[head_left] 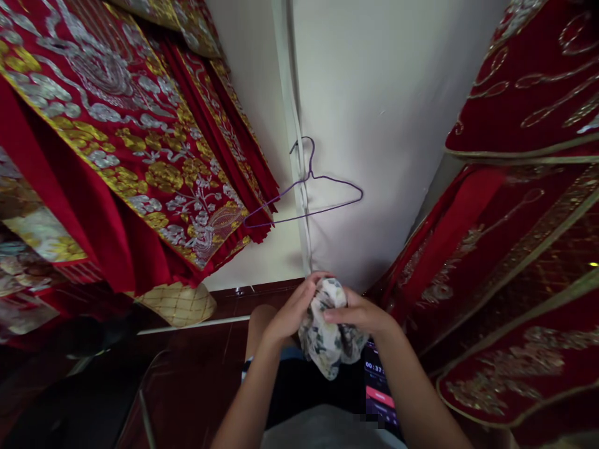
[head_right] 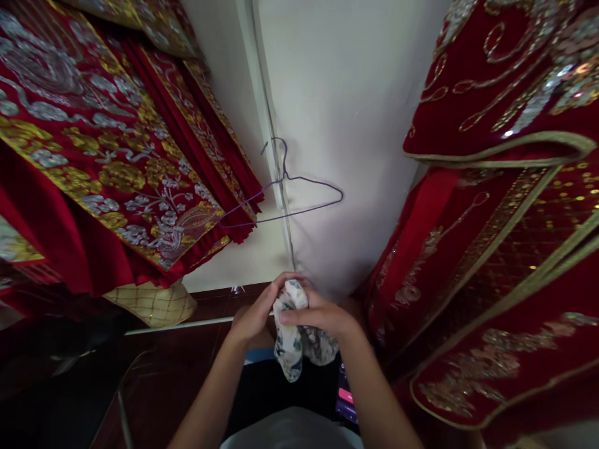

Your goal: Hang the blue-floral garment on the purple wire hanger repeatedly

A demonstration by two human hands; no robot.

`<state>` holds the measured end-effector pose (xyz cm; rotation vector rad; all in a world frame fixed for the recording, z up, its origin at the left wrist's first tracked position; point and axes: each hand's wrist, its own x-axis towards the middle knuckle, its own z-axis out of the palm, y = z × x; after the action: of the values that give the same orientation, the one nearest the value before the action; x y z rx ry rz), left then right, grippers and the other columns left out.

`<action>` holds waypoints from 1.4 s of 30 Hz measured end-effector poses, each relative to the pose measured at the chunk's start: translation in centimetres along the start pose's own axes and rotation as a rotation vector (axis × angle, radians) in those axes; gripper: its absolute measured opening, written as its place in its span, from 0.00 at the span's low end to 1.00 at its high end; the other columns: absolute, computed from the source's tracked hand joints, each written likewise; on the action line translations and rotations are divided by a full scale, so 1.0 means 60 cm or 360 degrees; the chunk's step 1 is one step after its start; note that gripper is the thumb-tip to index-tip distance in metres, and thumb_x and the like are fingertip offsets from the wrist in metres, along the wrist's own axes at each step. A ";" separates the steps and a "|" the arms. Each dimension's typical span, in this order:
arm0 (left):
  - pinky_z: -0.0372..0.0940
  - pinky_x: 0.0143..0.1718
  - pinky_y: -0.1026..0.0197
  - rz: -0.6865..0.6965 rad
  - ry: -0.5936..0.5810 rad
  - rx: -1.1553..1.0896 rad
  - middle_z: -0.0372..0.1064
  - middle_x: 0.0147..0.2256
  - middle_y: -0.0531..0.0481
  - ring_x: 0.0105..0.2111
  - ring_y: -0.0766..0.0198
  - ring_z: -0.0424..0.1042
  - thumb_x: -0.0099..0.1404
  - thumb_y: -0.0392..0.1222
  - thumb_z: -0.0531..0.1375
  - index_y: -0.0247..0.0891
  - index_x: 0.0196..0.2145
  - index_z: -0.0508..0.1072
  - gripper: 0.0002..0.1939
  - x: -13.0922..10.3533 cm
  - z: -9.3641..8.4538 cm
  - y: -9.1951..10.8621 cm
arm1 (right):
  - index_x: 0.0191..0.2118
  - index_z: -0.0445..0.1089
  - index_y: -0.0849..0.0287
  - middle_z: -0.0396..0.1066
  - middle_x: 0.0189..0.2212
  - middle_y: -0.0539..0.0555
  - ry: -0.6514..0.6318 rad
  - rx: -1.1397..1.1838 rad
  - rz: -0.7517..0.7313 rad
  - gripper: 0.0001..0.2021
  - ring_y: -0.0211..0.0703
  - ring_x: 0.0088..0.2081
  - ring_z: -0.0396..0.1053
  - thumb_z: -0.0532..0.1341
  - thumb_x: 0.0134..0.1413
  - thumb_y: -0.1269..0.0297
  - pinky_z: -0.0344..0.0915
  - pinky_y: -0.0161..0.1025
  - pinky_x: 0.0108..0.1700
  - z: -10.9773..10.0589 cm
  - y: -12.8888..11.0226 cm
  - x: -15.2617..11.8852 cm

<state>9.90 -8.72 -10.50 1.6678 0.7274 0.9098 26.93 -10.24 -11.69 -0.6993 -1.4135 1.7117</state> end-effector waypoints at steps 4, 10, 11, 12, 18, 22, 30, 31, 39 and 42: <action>0.63 0.55 0.54 -0.0194 -0.0313 0.0510 0.74 0.52 0.43 0.50 0.51 0.72 0.68 0.65 0.52 0.39 0.53 0.74 0.30 -0.015 -0.043 -0.014 | 0.37 0.75 0.62 0.76 0.33 0.54 -0.0066 -0.0191 0.0058 0.20 0.41 0.33 0.73 0.75 0.40 0.55 0.70 0.37 0.38 -0.032 -0.089 -0.005; 0.66 0.37 0.58 -0.0467 -0.0132 0.1240 0.77 0.32 0.47 0.33 0.55 0.74 0.68 0.56 0.54 0.35 0.35 0.78 0.22 -0.076 -0.147 -0.038 | 0.26 0.71 0.60 0.74 0.25 0.52 0.0735 -0.0779 -0.0149 0.17 0.43 0.27 0.70 0.74 0.35 0.54 0.66 0.38 0.30 -0.137 -0.167 0.061; 0.67 0.38 0.58 -0.0428 -0.0069 0.1327 0.77 0.33 0.46 0.34 0.54 0.74 0.69 0.55 0.53 0.35 0.35 0.78 0.21 -0.083 -0.164 -0.036 | 0.25 0.70 0.59 0.72 0.24 0.51 0.0764 -0.0946 -0.0209 0.16 0.43 0.27 0.69 0.73 0.36 0.55 0.65 0.38 0.30 -0.150 -0.166 0.084; 0.67 0.42 0.56 -0.0370 -0.0014 0.1426 0.78 0.35 0.45 0.37 0.53 0.75 0.69 0.54 0.53 0.36 0.35 0.78 0.20 -0.088 -0.180 -0.032 | 0.24 0.70 0.59 0.72 0.23 0.51 0.0752 -0.1112 -0.0272 0.15 0.44 0.27 0.69 0.72 0.38 0.55 0.65 0.38 0.31 -0.159 -0.162 0.109; 0.60 0.58 0.40 -0.0269 0.0265 0.1961 0.76 0.48 0.42 0.57 0.44 0.67 0.68 0.51 0.55 0.42 0.39 0.81 0.16 -0.076 -0.240 -0.007 | 0.42 0.75 0.60 0.78 0.42 0.56 0.0716 -0.1415 -0.0686 0.14 0.50 0.45 0.73 0.64 0.49 0.61 0.65 0.44 0.52 -0.169 -0.113 0.239; 0.59 0.62 0.42 -0.0229 0.0362 0.1874 0.70 0.58 0.40 0.61 0.46 0.64 0.69 0.53 0.53 0.38 0.44 0.79 0.21 -0.053 -0.263 -0.014 | 0.34 0.75 0.61 0.78 0.35 0.58 0.0740 -0.1383 -0.0434 0.13 0.52 0.40 0.74 0.62 0.54 0.55 0.68 0.44 0.46 -0.177 -0.089 0.246; 0.51 0.68 0.43 0.0060 0.0503 0.1812 0.60 0.65 0.40 0.69 0.48 0.50 0.72 0.46 0.47 0.35 0.42 0.74 0.18 -0.010 -0.232 -0.017 | 0.35 0.75 0.59 0.78 0.31 0.57 0.0810 -0.1273 -0.0374 0.20 0.48 0.33 0.72 0.61 0.54 0.45 0.67 0.39 0.35 -0.209 -0.106 0.136; 0.50 0.68 0.42 0.0072 0.0520 0.1824 0.57 0.66 0.40 0.70 0.47 0.47 0.71 0.45 0.47 0.35 0.41 0.73 0.17 0.000 -0.225 -0.014 | 0.36 0.76 0.60 0.78 0.32 0.57 0.0793 -0.1265 -0.0357 0.20 0.48 0.33 0.72 0.62 0.53 0.45 0.67 0.39 0.36 -0.209 -0.116 0.125; 0.39 0.71 0.40 0.0491 0.0708 0.1654 0.51 0.69 0.38 0.70 0.49 0.45 0.73 0.41 0.46 0.35 0.41 0.69 0.14 0.085 -0.206 0.042 | 0.34 0.77 0.61 0.78 0.31 0.56 0.0752 -0.1145 -0.0273 0.21 0.47 0.30 0.72 0.65 0.49 0.44 0.67 0.40 0.34 -0.192 -0.147 0.097; 0.35 0.71 0.41 0.0670 0.0771 0.1629 0.53 0.68 0.40 0.71 0.52 0.45 0.74 0.42 0.45 0.37 0.40 0.68 0.14 0.106 -0.197 0.076 | 0.33 0.75 0.61 0.77 0.29 0.56 0.0786 -0.1112 -0.0229 0.21 0.46 0.29 0.71 0.65 0.48 0.44 0.66 0.40 0.34 -0.178 -0.132 0.107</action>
<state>3.28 1.29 -2.91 2.5935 1.3452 1.3922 33.99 1.36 -5.96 -1.2555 -1.6328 0.8182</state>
